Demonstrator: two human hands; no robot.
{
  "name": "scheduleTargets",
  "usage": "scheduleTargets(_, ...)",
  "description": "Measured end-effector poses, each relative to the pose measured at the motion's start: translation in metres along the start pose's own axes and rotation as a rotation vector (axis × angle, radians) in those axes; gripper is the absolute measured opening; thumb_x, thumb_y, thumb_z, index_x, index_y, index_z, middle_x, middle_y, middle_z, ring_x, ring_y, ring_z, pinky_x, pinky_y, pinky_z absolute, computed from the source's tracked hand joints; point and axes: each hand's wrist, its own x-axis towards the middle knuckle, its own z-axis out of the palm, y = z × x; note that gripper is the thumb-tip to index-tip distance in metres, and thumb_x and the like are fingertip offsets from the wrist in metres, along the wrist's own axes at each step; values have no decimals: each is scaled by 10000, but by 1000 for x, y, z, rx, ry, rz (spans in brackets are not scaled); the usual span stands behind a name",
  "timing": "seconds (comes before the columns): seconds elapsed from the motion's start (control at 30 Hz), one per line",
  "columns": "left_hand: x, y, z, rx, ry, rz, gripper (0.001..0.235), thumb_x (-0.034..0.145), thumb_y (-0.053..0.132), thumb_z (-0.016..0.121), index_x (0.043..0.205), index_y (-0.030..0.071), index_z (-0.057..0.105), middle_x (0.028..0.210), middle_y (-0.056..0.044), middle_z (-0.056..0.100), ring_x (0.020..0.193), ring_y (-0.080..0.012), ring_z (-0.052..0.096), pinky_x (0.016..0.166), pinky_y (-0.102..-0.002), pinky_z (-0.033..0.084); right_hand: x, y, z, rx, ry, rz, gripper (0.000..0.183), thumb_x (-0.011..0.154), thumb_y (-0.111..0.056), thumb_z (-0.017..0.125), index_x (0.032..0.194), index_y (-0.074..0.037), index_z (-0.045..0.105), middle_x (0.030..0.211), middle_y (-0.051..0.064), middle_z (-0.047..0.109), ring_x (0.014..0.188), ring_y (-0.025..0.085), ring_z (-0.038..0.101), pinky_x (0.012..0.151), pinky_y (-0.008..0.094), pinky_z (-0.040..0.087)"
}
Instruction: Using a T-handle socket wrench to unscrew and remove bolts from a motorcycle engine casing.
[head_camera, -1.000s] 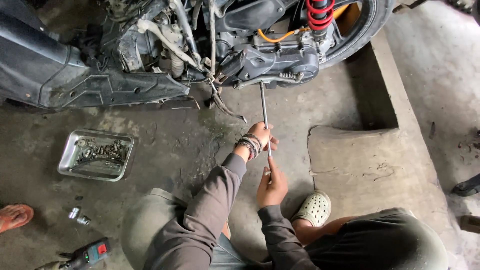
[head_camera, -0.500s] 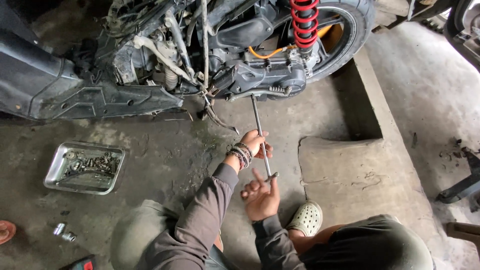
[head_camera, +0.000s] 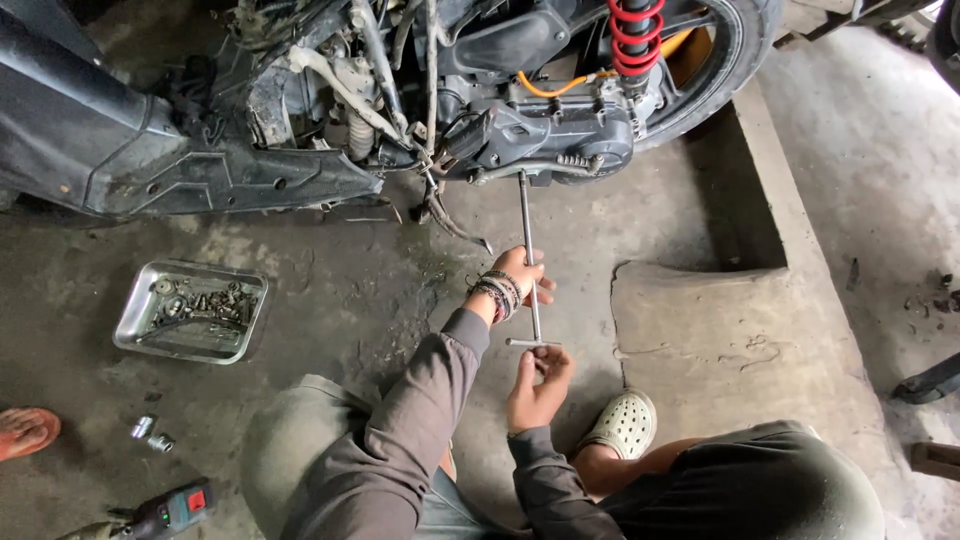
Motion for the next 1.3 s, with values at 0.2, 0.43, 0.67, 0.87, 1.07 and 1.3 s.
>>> scheduleTargets(0.2, 0, 3, 3, -115, -53, -8, 469, 1048, 159, 471, 1493, 77, 349, 1052, -307, 726, 827, -415, 764, 729, -473, 665, 8, -4, 6, 905, 92, 997, 611, 948, -702, 587, 1047, -107, 683, 724, 66, 583, 612, 230, 615, 583, 401, 547)
scheduleTargets(0.43, -9, 14, -2, 14, -61, -45, 469, 1046, 180, 470, 1486, 54, 366, 1017, -334, 723, 792, -437, 762, 692, -498, 667, 19, -29, -12, -48, 12, -79, 364, 975, -80, 655, 1329, -154, 696, 720, 82, 587, 606, 195, 576, 573, 327, 517)
scheduleTargets(0.67, -8, 17, -5, 73, -39, -47, 468, 1028, 151, 481, 1477, 64, 381, 972, -309, 742, 747, -430, 770, 649, -508, 670, -1, -19, -7, -276, -105, -537, 545, 927, -55, 655, 1464, -136, 611, 988, 123, 592, 870, 352, 620, 822, 441, 511)
scheduleTargets(0.87, -13, 18, -2, 21, -15, -51, 484, 1024, 120, 457, 1494, 39, 375, 1055, -343, 715, 863, -448, 754, 756, -519, 653, -9, -21, -7, -390, -234, -547, 561, 912, -101, 677, 1460, -203, 610, 1290, 151, 546, 1284, 443, 509, 1073, 583, 391)
scheduleTargets(1.07, 13, -8, -8, 46, 16, -24, 445, 961, 68, 493, 1403, 111, 458, 994, -291, 741, 795, -392, 775, 713, -493, 679, -9, -5, -5, -544, -383, -449, 510, 942, -195, 673, 1444, -267, 616, 1116, 179, 596, 1063, 440, 624, 902, 550, 500)
scheduleTargets(1.3, 10, -1, 7, -175, -41, -29, 445, 1034, 126, 453, 1475, 125, 394, 1034, -309, 723, 855, -416, 766, 787, -522, 669, -24, 36, 15, 241, -667, 329, 245, 997, -150, 642, 1190, -87, 779, 759, 130, 745, 678, 158, 652, 607, 396, 595)
